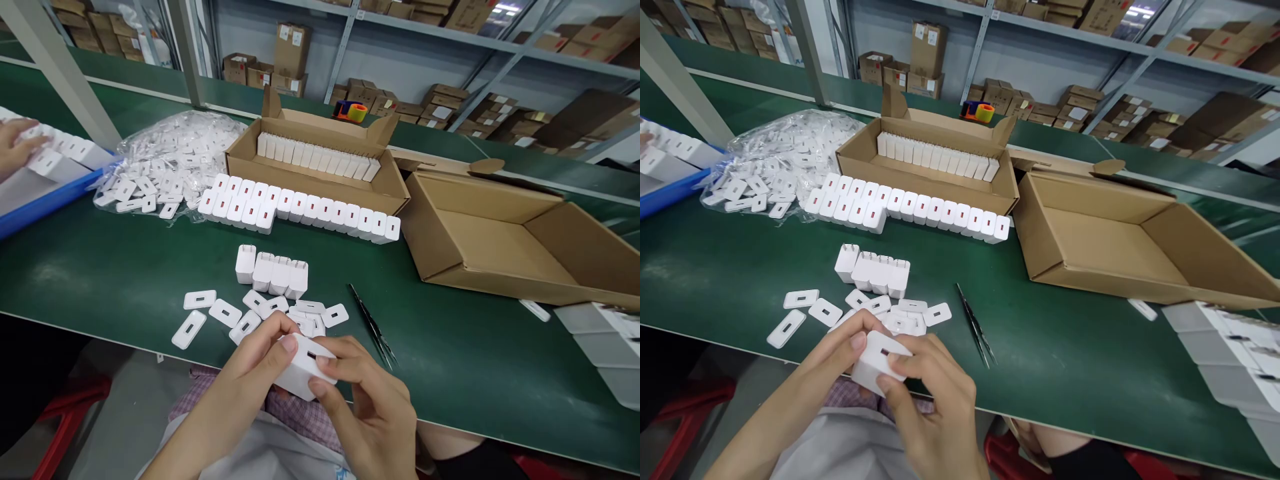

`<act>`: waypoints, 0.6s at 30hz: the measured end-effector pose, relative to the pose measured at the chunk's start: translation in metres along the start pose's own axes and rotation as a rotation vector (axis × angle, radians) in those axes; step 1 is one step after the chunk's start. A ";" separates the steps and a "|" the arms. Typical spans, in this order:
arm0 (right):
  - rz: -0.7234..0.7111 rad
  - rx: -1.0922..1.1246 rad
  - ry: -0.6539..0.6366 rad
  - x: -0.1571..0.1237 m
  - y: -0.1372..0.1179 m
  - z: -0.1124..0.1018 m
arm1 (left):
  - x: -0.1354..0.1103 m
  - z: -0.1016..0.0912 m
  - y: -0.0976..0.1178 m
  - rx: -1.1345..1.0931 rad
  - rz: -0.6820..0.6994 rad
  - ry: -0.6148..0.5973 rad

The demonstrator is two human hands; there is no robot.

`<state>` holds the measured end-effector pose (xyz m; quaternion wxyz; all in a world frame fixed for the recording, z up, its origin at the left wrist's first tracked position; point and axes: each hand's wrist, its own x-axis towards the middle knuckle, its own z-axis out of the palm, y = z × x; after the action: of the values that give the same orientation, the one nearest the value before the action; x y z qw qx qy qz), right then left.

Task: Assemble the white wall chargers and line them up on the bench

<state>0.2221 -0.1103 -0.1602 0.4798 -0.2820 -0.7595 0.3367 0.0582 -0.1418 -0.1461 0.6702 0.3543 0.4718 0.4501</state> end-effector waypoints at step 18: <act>-0.051 -0.161 -0.570 0.019 -0.020 -0.040 | -0.003 -0.008 -0.003 0.083 0.100 -0.218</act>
<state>0.2495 -0.0986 -0.1216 0.2316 -0.1942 -0.8947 0.3288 0.0514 -0.1448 -0.1503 0.6791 0.4517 0.3961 0.4219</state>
